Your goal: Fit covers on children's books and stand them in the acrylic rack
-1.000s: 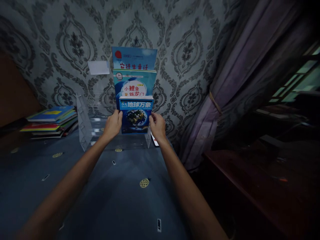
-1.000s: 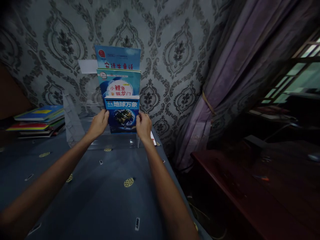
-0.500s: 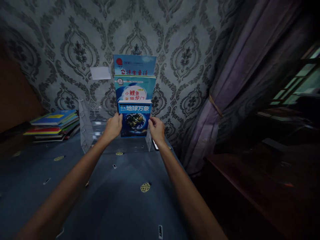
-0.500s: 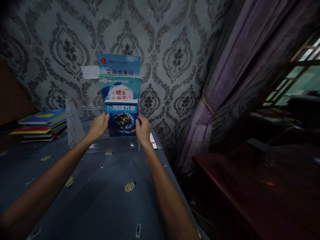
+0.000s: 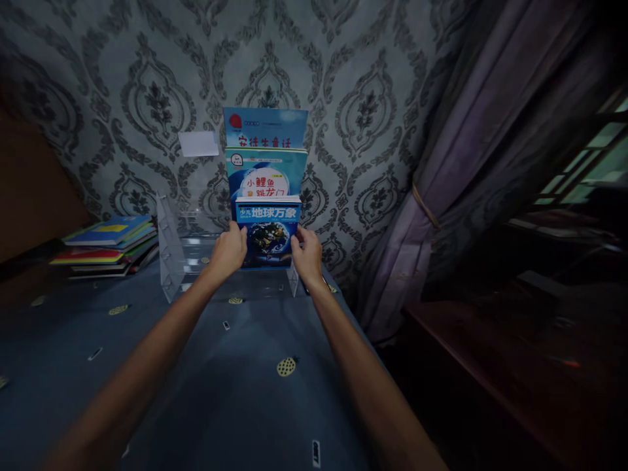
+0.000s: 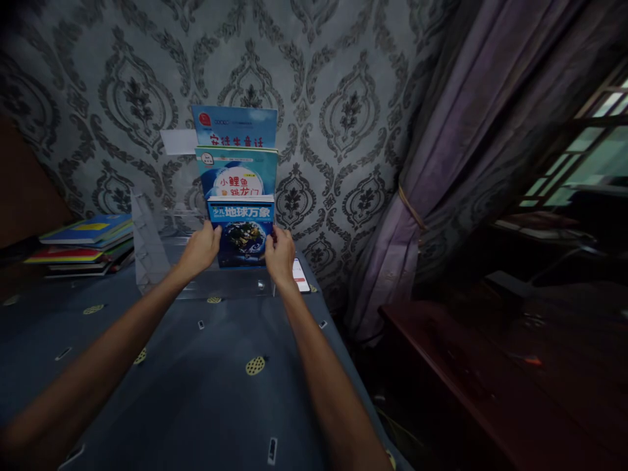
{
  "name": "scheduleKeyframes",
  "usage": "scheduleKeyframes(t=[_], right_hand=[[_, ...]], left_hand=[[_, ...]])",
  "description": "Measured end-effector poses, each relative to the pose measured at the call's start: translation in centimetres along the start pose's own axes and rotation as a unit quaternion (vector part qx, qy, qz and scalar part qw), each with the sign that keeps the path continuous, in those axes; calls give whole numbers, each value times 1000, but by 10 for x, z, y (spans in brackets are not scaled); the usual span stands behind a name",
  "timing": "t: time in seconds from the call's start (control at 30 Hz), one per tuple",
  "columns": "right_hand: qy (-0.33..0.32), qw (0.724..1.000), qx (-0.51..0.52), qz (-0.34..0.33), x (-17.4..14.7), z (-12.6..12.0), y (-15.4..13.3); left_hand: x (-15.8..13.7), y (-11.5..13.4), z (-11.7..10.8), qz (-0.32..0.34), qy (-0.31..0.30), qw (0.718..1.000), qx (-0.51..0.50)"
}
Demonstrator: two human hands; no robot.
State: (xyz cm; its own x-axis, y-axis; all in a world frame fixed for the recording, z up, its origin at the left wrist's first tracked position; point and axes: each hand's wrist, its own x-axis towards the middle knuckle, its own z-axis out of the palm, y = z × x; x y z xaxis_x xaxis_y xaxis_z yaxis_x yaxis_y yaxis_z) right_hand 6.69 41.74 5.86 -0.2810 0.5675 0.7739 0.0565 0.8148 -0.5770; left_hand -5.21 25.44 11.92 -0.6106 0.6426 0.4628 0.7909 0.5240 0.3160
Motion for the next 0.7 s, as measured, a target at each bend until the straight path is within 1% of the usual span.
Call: scheduleKeyframes(t=[0.17, 0.33, 0.43, 0.6, 0.7], right_hand=[[16, 1000, 4, 4, 0, -1, 0], [19, 1000, 0, 11, -1, -1, -2], [19, 1000, -2, 14, 0, -2, -3], [15, 999, 24, 35, 3, -2, -2], [26, 998, 38, 33, 5, -2, 0]], left_hand=[[-1, 4, 1, -3, -5, 1000, 16], [-1, 5, 0, -4, -13, 1000, 19], [-1, 4, -1, -1, -21, 1000, 16], [-4, -1, 0, 8, -29, 1000, 9], [-4, -3, 2, 9, -29, 1000, 3]])
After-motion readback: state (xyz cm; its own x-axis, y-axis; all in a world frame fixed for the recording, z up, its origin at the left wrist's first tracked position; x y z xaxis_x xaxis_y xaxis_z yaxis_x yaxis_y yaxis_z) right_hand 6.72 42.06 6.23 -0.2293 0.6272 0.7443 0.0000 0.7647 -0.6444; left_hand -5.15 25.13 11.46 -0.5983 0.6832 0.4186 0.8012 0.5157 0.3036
